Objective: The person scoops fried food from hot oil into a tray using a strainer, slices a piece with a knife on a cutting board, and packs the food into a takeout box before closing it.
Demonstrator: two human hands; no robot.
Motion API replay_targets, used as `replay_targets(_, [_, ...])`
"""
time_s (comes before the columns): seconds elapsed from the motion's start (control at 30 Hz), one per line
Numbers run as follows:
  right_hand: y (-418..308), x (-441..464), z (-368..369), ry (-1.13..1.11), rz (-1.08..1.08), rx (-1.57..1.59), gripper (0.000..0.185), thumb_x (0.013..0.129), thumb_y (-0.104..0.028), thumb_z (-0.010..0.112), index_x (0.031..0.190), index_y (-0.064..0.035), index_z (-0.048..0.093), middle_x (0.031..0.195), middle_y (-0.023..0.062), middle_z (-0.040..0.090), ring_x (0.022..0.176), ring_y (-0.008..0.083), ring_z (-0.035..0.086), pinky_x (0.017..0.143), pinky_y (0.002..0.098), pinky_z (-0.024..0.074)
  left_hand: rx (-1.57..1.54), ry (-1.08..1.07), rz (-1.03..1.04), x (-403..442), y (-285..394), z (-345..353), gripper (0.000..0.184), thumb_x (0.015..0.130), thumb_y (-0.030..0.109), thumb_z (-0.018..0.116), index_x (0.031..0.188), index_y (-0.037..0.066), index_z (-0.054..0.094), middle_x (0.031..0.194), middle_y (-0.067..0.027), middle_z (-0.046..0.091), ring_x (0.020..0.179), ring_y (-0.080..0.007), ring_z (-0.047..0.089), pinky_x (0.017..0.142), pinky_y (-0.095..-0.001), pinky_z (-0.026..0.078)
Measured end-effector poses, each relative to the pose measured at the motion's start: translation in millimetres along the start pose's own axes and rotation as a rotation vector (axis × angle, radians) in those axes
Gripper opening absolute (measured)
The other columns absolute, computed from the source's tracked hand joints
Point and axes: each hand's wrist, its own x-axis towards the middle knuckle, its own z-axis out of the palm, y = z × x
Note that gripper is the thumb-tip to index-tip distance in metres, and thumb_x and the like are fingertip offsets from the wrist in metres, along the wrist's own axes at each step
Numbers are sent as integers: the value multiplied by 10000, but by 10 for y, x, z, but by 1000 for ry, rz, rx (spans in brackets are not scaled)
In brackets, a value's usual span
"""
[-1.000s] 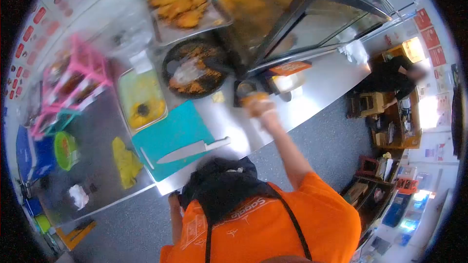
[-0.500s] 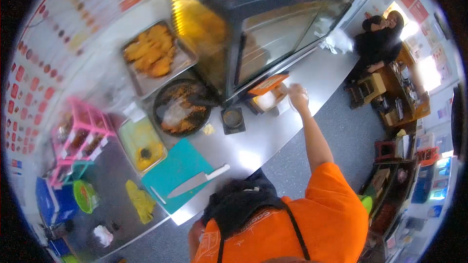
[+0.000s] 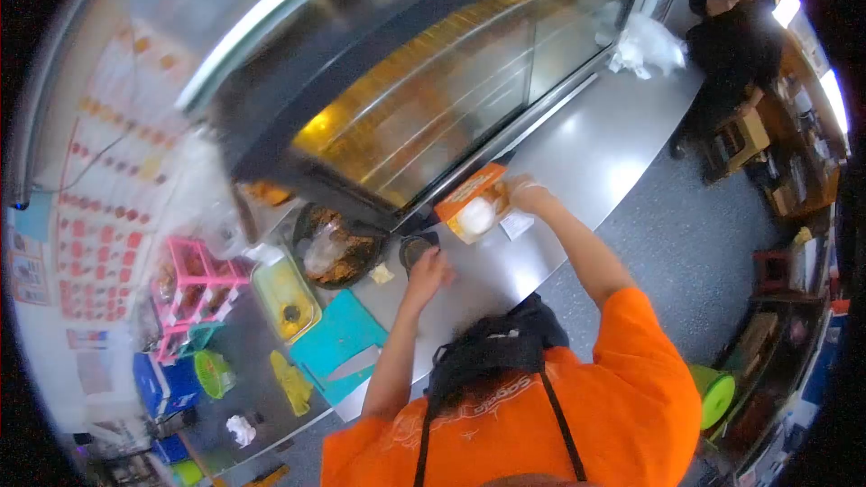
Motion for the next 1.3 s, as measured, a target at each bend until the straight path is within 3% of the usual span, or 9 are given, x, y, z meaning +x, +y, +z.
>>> replay_targets(0.4, [1400, -826, 240, 497, -296, -75, 176, 828, -175, 572, 870, -19, 642, 840, 170, 648, 792, 373, 600, 726, 462, 467, 455, 163, 303, 326, 773, 1258, 253, 847, 126, 538, 1058, 18, 624, 863, -223, 663, 761, -353, 656, 761, -451, 504])
replay_targets(0.53, [1910, -1366, -202, 320, 225, 534, 206, 857, -181, 571, 924, -5, 653, 886, 178, 679, 815, 321, 648, 720, 421, 505, 392, -174, 159, 731, 487, 1958, 314, 841, 153, 570, 1093, -34, 583, 991, -250, 614, 913, -391, 599, 826, -455, 476])
replay_targets(0.77, [4487, -1294, -514, 520, 397, -214, 177, 800, -200, 542, 807, -49, 635, 840, 176, 641, 833, 363, 611, 737, 455, 488, 665, 205, 557, 925, 428, 1605, 422, 778, 117, 609, 1161, -27, 505, 1093, -242, 536, 1025, -389, 524, 895, -458, 433])
replay_targets(0.93, [4295, -1257, -843, 897, 373, -589, 428, 915, -393, 515, 916, 25, 609, 824, 193, 617, 723, 361, 601, 670, 417, 476, 957, 318, 433, 925, 199, 888, 436, 759, 116, 623, 1160, -16, 516, 1209, -219, 472, 1095, -396, 468, 915, -469, 415])
replay_targets(0.97, [4277, -1153, -665, 973, 354, -185, 390, 940, -347, 479, 960, 24, 596, 861, 188, 614, 746, 358, 592, 688, 417, 473, 995, 334, 437, 951, 74, 834, 449, 752, 127, 637, 1164, -8, 522, 1244, -215, 447, 1126, -398, 449, 930, -469, 410])
replay_targets(1.03, [3427, -976, -426, 806, 160, 342, 257, 976, -203, 421, 1032, -3, 572, 968, 162, 608, 851, 285, 573, 740, 395, 470, 956, 345, 415, 972, 53, 805, 487, 742, 151, 659, 1184, 3, 519, 1276, -211, 425, 1160, -401, 430, 957, -464, 401])
replay_targets(1.1, [2584, -821, 215, 700, -332, -596, 237, 916, -172, 512, 1065, -4, 589, 1056, 189, 586, 970, 299, 552, 871, 397, 439, 918, 359, 392, 968, 50, 794, 526, 732, 175, 681, 1205, 14, 516, 1308, -206, 404, 1194, -403, 411, 983, -459, 392])
replay_targets(1.17, [1643, -579, 778, 307, -165, 204, 363, 845, -272, 606, 1086, -1, 612, 1125, 215, 602, 1104, 341, 540, 952, 422, 416, 949, 347, 476, 985, 92, 785, 615, 749, 359, 723, 1232, 34, 524, 1239, -197, 517, 1168, -383, 466, 1036, -449, 342])
replay_targets(1.3, [629, -302, 731, -190, 126, 244, 301, 884, -316, 571, 1058, -87, 660, 1151, 203, 605, 1095, 300, 556, 949, 384, 420, 951, 263, 471, 977, 147, 720, 675, 727, 359, 744, 1272, 43, 499, 1313, -182, 478, 1209, -382, 441, 1061, -442, 322])
